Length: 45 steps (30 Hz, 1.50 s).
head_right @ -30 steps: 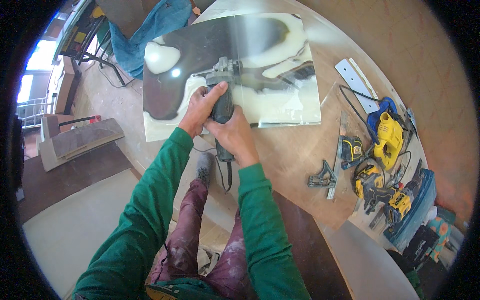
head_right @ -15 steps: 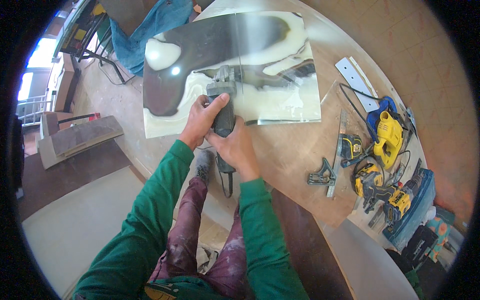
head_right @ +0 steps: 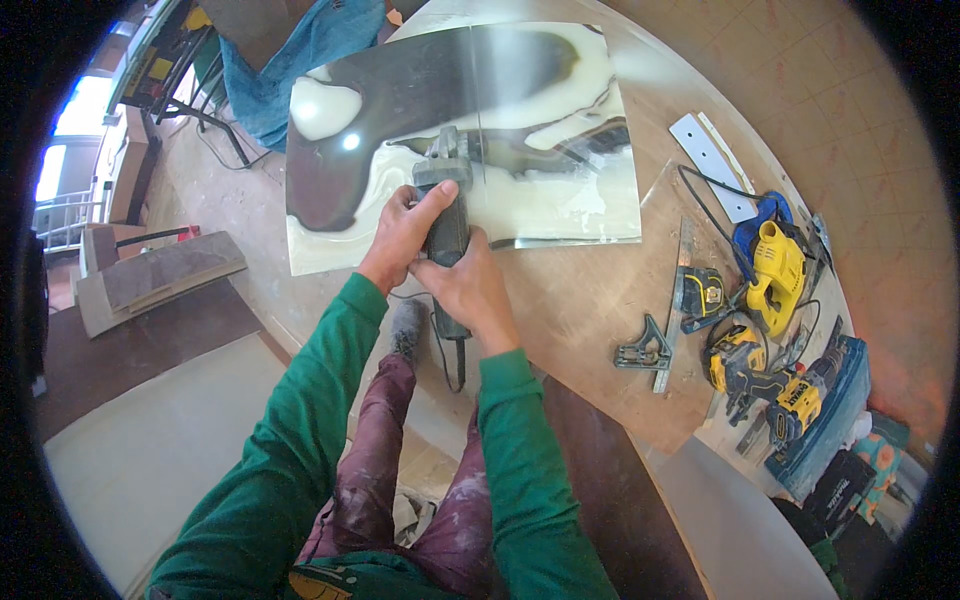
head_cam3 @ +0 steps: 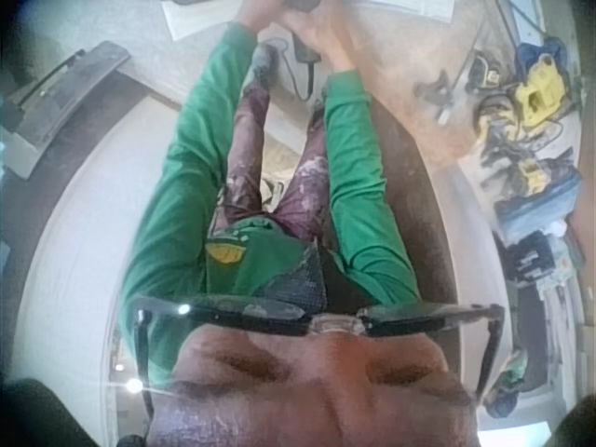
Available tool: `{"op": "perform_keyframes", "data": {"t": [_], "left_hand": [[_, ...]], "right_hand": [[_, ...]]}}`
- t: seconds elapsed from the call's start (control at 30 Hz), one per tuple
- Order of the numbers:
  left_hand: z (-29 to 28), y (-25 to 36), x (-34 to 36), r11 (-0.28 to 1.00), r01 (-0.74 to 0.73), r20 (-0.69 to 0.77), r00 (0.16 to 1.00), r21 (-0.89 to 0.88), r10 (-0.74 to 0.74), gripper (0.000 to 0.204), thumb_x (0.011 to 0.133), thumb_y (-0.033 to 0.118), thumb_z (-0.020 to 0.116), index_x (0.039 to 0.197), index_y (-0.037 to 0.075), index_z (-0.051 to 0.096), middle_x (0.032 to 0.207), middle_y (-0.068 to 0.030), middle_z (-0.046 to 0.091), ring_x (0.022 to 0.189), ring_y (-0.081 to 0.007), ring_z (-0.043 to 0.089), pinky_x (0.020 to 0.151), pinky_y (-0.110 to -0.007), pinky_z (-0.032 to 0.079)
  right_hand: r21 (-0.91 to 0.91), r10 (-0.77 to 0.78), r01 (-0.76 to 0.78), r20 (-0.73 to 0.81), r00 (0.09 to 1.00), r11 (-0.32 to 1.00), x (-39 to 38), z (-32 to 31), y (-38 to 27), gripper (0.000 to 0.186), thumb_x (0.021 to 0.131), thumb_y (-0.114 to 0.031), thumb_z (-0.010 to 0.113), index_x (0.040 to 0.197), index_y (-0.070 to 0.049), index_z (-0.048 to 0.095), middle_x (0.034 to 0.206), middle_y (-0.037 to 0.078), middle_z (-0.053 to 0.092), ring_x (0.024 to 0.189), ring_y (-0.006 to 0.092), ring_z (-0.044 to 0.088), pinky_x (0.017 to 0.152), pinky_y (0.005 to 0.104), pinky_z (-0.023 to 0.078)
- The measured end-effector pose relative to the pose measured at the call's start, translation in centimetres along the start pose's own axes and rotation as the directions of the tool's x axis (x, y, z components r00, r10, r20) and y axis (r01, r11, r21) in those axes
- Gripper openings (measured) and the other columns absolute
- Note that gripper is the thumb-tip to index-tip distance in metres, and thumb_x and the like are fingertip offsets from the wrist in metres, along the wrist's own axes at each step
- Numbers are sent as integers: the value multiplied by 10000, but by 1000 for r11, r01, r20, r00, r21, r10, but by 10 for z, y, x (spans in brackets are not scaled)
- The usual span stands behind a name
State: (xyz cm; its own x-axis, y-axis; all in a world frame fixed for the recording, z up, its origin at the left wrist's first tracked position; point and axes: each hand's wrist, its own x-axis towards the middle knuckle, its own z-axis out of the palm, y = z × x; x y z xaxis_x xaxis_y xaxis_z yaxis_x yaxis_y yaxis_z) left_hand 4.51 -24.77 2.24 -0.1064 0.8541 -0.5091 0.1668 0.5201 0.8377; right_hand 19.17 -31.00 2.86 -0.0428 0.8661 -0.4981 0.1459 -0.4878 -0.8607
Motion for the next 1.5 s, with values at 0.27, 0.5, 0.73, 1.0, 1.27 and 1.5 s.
{"op": "perform_keyframes", "data": {"t": [0.27, 0.5, 0.73, 1.0, 1.27, 1.5], "left_hand": [[-1, 4, 9, 997, 30, 41, 999, -75, -27, 1120, 885, 642, 942, 1454, -239, 549, 1305, -300, 734, 1180, -306, 769, 1006, -395, 637], [-2, 5, 19, 996, 36, 36, 999, -85, -33, 1116, 885, 633, 942, 1460, -239, 551, 1322, -303, 724, 1168, -303, 766, 996, -398, 638], [-4, 12, 23, 995, 58, 42, 998, -77, -55, 1082, 889, 639, 932, 1440, -223, 576, 1300, -284, 734, 1157, -293, 765, 985, -395, 635], [-2, 17, 25, 998, 17, 28, 999, -56, -15, 956, 949, 684, 872, 1326, -166, 652, 1156, -180, 718, 1022, -221, 721, 914, -358, 610], [0, 5, 15, 994, 17, 40, 999, -107, -13, 1115, 889, 675, 932, 1417, -241, 578, 1257, -271, 739, 1127, -279, 767, 953, -390, 639], [-2, -5, -2, 1000, -19, -4, 1000, -7, 19, 1044, 891, 646, 941, 1385, -213, 611, 1230, -268, 756, 1108, -281, 775, 944, -393, 642]], "right_hand": [[-7, 16, -16, 7, 1000, 1000, 5, -3, -10, 914, 828, -457, 979, 1414, 134, 602, 1267, 296, 800, 1176, 411, 809, 1008, 473, 625], [-23, 17, -18, -8, 1000, 1000, 15, -1, -12, 914, 813, -475, 967, 1392, 137, 611, 1266, 317, 796, 1165, 427, 808, 1005, 478, 626], [-40, 40, -41, -23, 999, 998, 21, 1, -16, 736, 865, -337, 965, 1364, 102, 651, 1208, 176, 789, 1029, 234, 772, 891, 375, 617], [27, 36, -37, 13, 999, 999, 25, 0, -21, 872, 845, -469, 953, 1377, 140, 626, 1244, 299, 807, 1155, 405, 816, 991, 464, 625], [-39, 21, -22, -16, 1000, 999, 11, -1, -12, 859, 834, -462, 976, 1360, 128, 638, 1230, 298, 807, 1140, 404, 816, 981, 474, 626], [5, -45, 45, -3, 999, 999, -4, 0, 2, 855, 847, -441, 991, 1374, 127, 629, 1239, 297, 803, 1147, 405, 811, 985, 481, 627]]}}
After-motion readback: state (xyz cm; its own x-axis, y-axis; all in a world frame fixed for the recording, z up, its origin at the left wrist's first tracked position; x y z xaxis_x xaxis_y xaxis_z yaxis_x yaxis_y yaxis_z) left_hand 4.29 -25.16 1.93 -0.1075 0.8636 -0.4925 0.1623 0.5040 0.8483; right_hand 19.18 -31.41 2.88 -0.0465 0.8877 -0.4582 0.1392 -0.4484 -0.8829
